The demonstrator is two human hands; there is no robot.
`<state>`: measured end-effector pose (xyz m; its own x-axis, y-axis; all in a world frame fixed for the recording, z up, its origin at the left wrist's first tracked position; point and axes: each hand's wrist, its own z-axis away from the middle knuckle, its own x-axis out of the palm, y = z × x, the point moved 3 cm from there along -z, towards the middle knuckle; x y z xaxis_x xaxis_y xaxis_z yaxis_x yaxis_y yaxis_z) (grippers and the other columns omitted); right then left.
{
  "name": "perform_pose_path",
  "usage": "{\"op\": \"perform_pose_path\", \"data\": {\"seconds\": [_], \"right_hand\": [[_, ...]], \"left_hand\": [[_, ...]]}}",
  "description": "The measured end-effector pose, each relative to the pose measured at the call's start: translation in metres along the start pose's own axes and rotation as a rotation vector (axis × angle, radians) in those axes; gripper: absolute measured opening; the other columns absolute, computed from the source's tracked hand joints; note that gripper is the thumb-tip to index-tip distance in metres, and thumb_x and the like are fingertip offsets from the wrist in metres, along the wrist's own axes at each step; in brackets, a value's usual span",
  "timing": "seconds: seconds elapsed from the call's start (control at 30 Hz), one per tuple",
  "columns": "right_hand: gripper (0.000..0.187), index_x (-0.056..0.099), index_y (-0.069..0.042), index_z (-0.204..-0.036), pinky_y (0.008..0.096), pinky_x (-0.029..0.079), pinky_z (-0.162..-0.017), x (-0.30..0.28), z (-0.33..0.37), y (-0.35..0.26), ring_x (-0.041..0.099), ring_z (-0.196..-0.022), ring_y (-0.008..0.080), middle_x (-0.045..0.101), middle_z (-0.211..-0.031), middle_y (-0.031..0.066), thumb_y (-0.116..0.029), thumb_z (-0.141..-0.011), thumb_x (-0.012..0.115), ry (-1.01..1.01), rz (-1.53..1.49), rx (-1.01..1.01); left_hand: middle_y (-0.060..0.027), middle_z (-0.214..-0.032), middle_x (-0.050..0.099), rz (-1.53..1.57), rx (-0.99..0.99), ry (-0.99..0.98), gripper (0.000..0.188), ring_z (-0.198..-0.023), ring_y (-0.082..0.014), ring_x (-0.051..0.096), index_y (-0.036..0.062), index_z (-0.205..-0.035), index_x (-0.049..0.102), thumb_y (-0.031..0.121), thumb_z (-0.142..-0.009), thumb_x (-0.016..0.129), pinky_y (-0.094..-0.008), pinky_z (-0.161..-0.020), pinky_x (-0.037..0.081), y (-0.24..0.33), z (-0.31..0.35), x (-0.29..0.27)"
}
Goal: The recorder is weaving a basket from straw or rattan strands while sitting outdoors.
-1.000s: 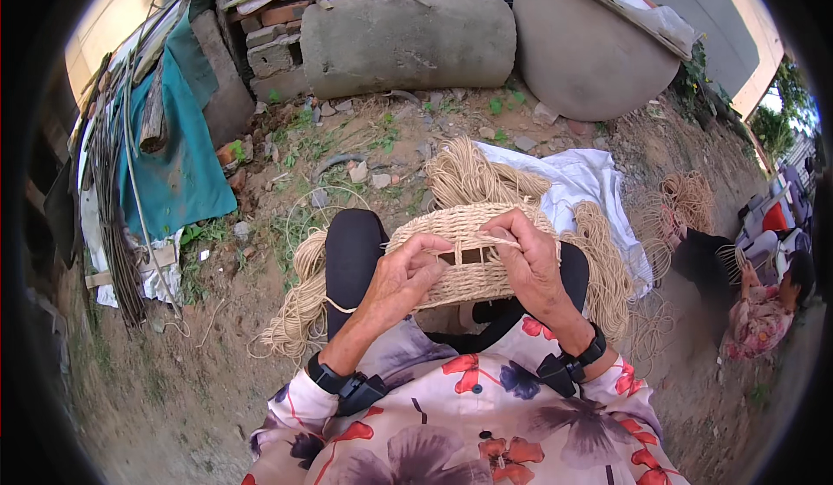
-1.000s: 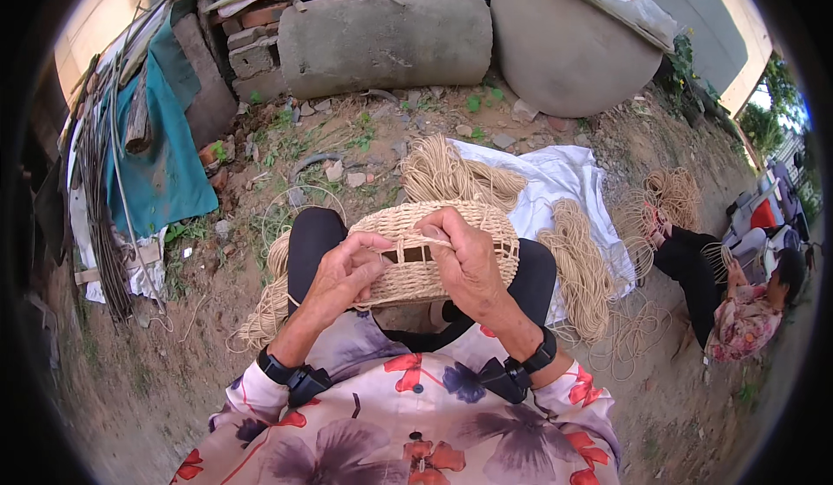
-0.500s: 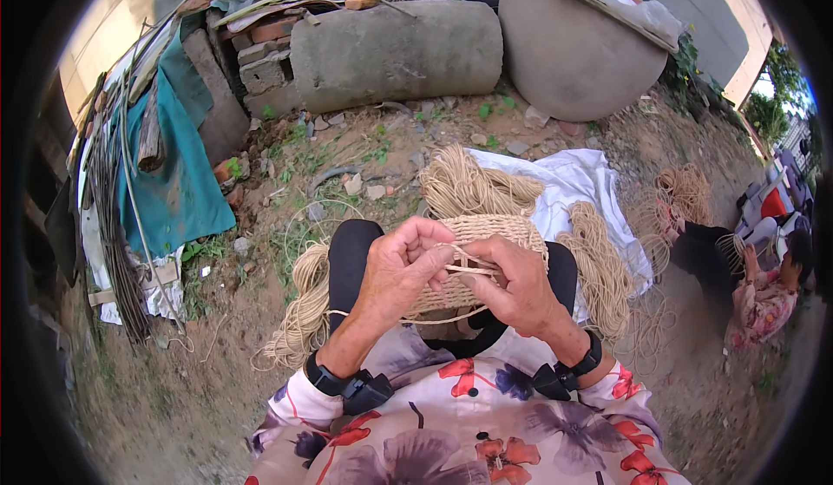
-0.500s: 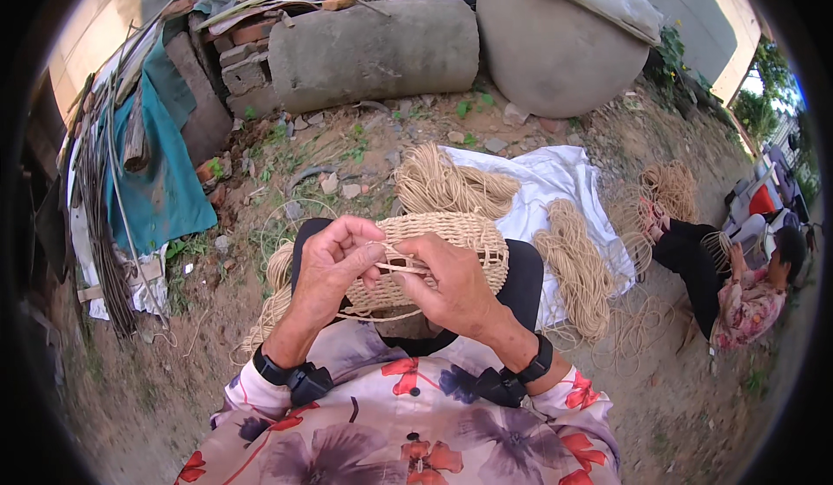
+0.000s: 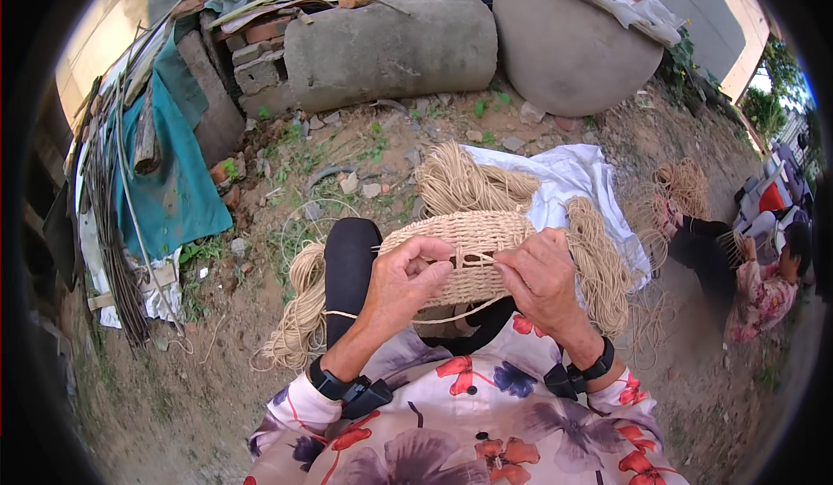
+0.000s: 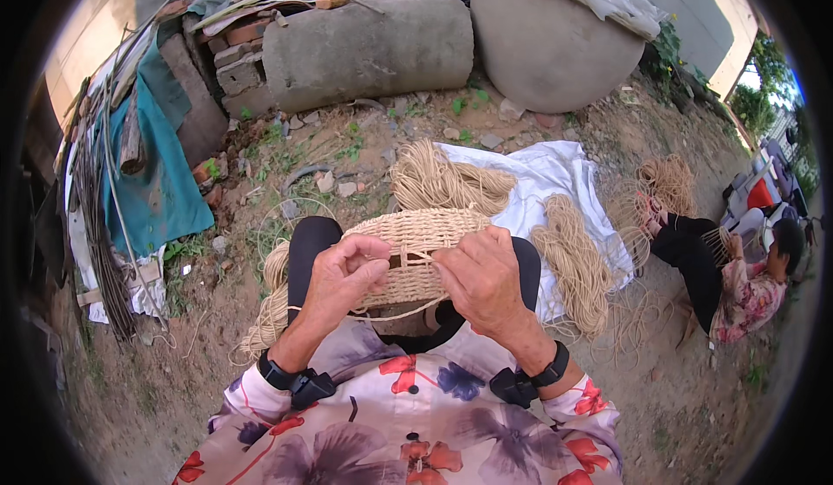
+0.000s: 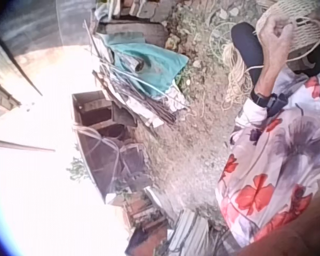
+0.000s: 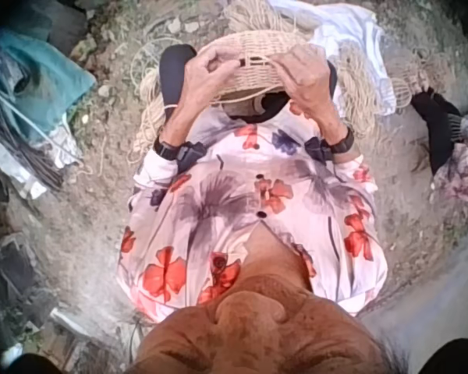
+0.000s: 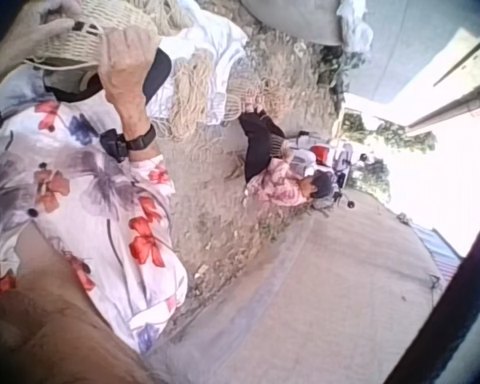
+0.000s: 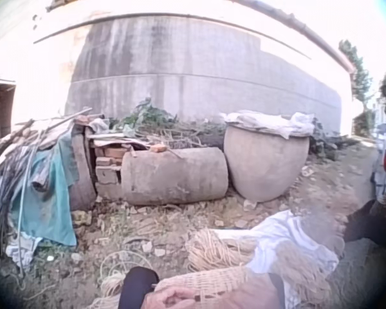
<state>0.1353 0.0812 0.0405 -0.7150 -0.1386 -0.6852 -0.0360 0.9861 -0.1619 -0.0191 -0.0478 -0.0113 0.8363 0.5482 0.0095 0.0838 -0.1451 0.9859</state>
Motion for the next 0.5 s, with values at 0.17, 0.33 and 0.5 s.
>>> {"op": "perform_pose_path", "data": {"seconds": [0.17,0.33,0.5], "right_hand": [[0.01,0.062,-0.005,-0.081,0.0385,0.037,-0.07,0.006,0.0,0.006,0.053,-0.072,0.0246,0.05,-0.074,0.007,-0.005,-0.073,0.069,-0.087,-0.001,-0.029],[0.009,0.064,-0.006,-0.081,0.0375,0.039,-0.068,0.021,-0.004,0.001,0.054,-0.072,0.0254,0.051,-0.072,0.0063,-0.006,-0.074,0.07,-0.198,0.052,-0.021],[0.007,0.065,-0.009,-0.079,0.0387,0.04,-0.064,0.037,-0.007,-0.003,0.055,-0.07,0.0253,0.053,-0.072,0.0064,-0.012,-0.075,0.069,-0.195,0.117,0.021]], "left_hand": [[0.0024,-0.065,0.059,-0.079,-0.264,0.051,0.014,-0.061,-0.0041,0.053,-0.0002,-0.096,0.069,0.011,-0.09,0.063,-0.0226,-0.054,0.045,-0.012,0.015,-0.016],[-0.0046,-0.068,0.064,-0.355,0.012,0.051,0.013,-0.058,-0.0116,0.058,0.0023,-0.096,0.07,0.011,-0.088,0.064,-0.0278,-0.055,0.047,-0.006,0.012,-0.013],[-0.0096,-0.079,0.066,-0.675,0.389,0.085,0.01,-0.066,-0.0254,0.065,0.0061,-0.091,0.07,0.01,-0.083,0.067,-0.0354,-0.057,0.05,0.001,0.001,0.0]]}}
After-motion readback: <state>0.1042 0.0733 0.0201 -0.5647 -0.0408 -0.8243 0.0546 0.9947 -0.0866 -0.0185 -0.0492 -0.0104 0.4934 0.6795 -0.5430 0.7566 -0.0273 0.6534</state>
